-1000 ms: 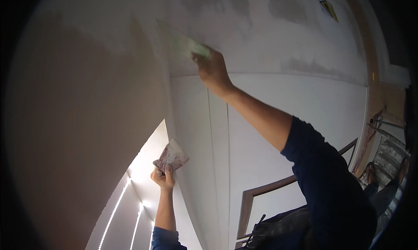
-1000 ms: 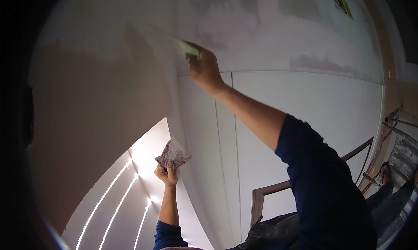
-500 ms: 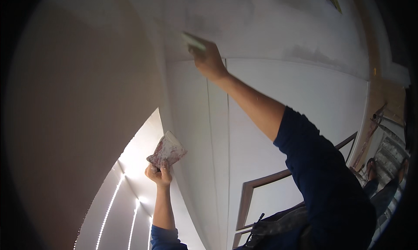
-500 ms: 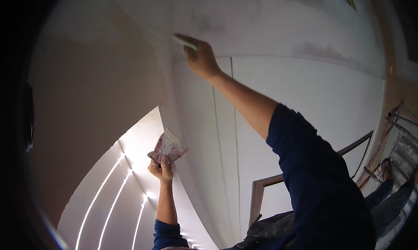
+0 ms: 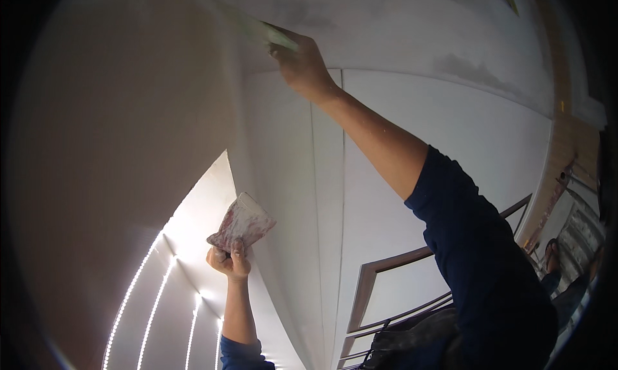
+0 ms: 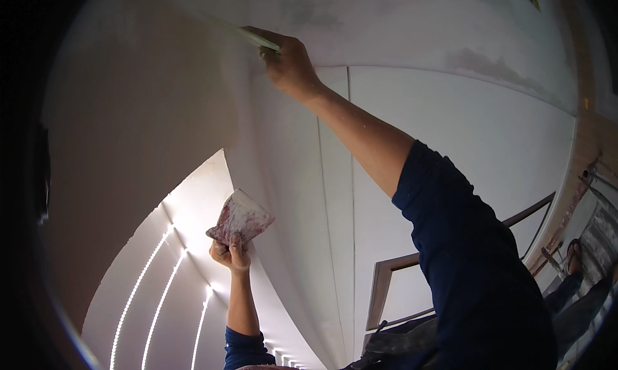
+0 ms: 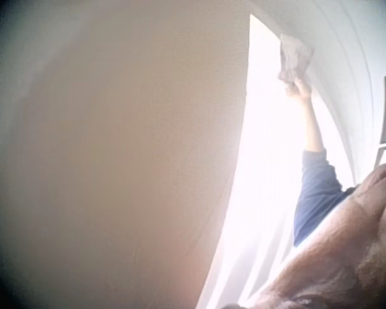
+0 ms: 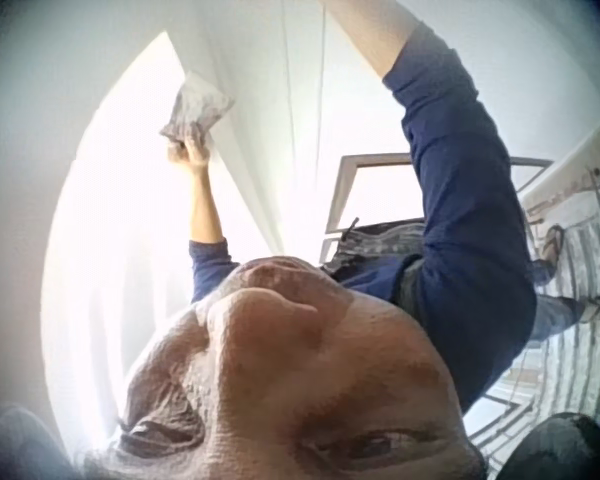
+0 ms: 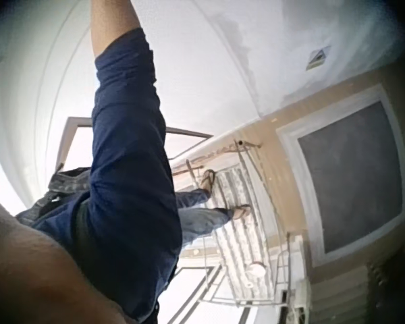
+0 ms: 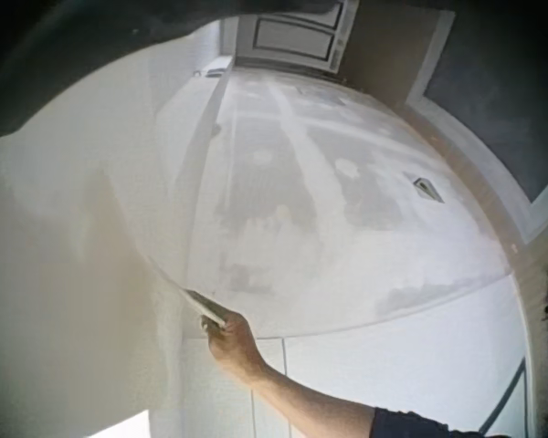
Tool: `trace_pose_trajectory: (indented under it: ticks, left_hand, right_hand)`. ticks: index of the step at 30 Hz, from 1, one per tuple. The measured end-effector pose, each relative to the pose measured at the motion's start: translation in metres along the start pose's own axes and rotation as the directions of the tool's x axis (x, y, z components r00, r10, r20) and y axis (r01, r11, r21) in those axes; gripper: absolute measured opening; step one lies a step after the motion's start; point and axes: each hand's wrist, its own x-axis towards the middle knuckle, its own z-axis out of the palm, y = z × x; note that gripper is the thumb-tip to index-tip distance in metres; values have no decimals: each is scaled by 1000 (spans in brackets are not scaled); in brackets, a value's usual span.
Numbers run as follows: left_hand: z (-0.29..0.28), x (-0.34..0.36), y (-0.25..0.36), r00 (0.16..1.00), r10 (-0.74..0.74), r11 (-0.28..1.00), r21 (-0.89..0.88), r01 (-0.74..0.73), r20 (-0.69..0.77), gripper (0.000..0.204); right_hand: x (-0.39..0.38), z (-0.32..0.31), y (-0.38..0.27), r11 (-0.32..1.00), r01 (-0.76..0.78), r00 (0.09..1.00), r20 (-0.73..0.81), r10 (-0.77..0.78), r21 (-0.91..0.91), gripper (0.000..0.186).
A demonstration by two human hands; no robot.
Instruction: The person applies plaster to a wall using a trowel and hawk. They repeatedly scoop plaster from a bucket, spread it on the wall, and smooth the surface. The person moves along scaffolding to reach different sections of the wall.
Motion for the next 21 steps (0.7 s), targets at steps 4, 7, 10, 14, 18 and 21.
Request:
trace_pose_trajectory:
  ticks: [4, 7, 10, 14, 18, 21]
  left_hand:
    - [2, 7, -49, 999, 9, 1000, 10, -9, 49, 39]
    - [-13, 33, -84, 996, -51, 997, -54, 55, 72, 35]
    - [-15, 79, -116, 988, -108, 990, -76, 116, 110, 29]
    - [-14, 129, -108, 989, -109, 992, -60, 115, 103, 23]
    - [-45, 133, -40, 978, -177, 982, -43, 183, 112, 23]
    - [-63, 103, 39, 967, -227, 973, -19, 231, 119, 25]
  right_hand:
    - [-42, 55, 21, 995, -94, 993, 73, 92, 19, 44]
    - [-46, 83, 62, 953, -297, 948, 131, 289, 51, 35]
    - [17, 111, 63, 879, -467, 881, 129, 455, 95, 29]
    - [63, 130, -4, 814, -566, 824, 126, 552, 132, 25]
    - [18, 113, -116, 914, -394, 910, 182, 373, 99, 26]
    - [-33, 62, -217, 946, -322, 913, 272, 303, 26, 25]
